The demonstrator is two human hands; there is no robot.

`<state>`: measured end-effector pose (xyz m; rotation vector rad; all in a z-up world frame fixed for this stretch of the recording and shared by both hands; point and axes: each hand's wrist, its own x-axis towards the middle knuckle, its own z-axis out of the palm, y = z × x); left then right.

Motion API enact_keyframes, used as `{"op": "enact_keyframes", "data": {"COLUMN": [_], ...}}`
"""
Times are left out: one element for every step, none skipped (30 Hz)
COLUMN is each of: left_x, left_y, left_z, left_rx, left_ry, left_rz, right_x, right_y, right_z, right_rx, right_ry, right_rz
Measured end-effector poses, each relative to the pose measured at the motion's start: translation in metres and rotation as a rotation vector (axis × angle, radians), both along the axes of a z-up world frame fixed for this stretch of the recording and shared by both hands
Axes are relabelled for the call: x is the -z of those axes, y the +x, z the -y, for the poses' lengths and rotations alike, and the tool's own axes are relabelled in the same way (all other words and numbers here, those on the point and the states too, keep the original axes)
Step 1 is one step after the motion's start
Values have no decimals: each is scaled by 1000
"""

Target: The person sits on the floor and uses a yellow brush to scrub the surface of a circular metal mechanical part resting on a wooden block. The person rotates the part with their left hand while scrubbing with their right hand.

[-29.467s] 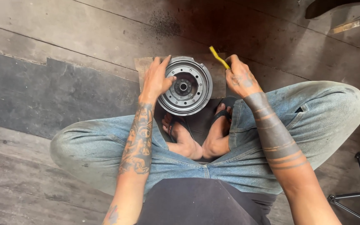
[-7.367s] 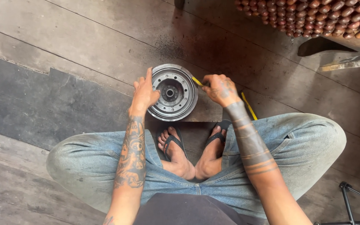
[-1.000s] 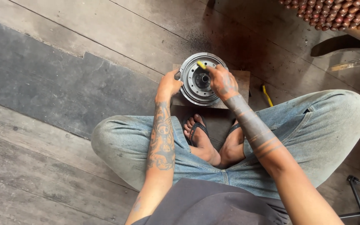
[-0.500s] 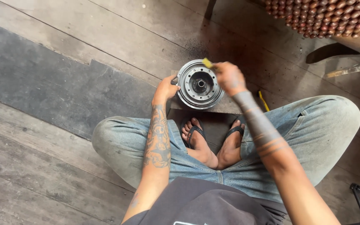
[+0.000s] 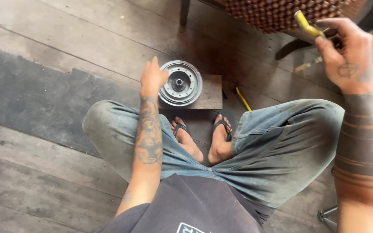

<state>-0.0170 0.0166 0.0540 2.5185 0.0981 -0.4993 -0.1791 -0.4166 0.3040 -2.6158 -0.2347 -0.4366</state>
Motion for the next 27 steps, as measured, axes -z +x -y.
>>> {"op": "enact_keyframes", "data": {"left_x": [-25,-50,-74,-83,-91,-101,-123,-143,-162,-173,-183,-193,-203,-213,-223,-227,-231,-235,-230,-226,-220,-221,-221,-220,-224,-226,-228], "left_y": [-4,-9,-14,-18,-22,-24,-36,-52,-66,-80,-93,-109,-127,-145,-163,-183,-203,-223,-240,-256,-273,-280,-287,-299,-293,-290,-287], "left_z": [4,5,6,2,-3,-8,-16,-27,-37,-52,-66,-83,-101,-119,-136,-153,-170,-186,-204,-221,-239,-247,-254,-262,-261,-260,-259], "left_rx": [15,18,21,31,61,86,92,116,140,138,140,136,126,82,38,28,-50,-128,-138,-193,-248,-264,-270,-283,-306,-267,-229], "left_ry": [-3,-91,-180,-179,-243,-309,-310,-353,-395,-393,-406,-416,-410,-354,-297,-288,-265,-243,-236,-246,-256,-249,-244,-238,-230,-231,-233], "left_rz": [6,86,166,169,269,373,380,405,430,434,512,588,589,617,644,650,644,638,645,646,648,655,639,614,613,614,614], "right_x": [-7,-13,-19,-20,-22,-24,-26,-27,-28,-28,-29,-29,-31,-33,-34,-34,-34,-35,-33,-32,-31,-32,-32,-31,-27,-22,-17], "right_y": [-10,-18,-27,-34,-40,-43,-46,-48,-49,-48,-47,-43,-39,-34,-28,-22,-15,-8,0,9,20,30,41,51,61,70,80], "right_z": [5,9,12,15,17,19,22,25,28,32,35,38,41,44,47,50,53,56,61,64,67,67,67,66,66,66,65], "right_rx": [15,21,28,38,27,12,17,29,41,37,32,20,10,-48,-105,-116,-107,-98,-108,-120,-131,-147,-149,-158,-181,-194,-208], "right_ry": [-3,-17,-32,-31,-35,-41,-41,-67,-93,-91,-119,-145,-142,-172,-201,-196,-246,-297,-293,-331,-369,-366,-389,-414,-411,-396,-381], "right_rz": [6,16,27,30,38,49,56,50,44,48,48,44,44,90,136,142,151,161,169,181,194,202,190,171,172,176,180]}}
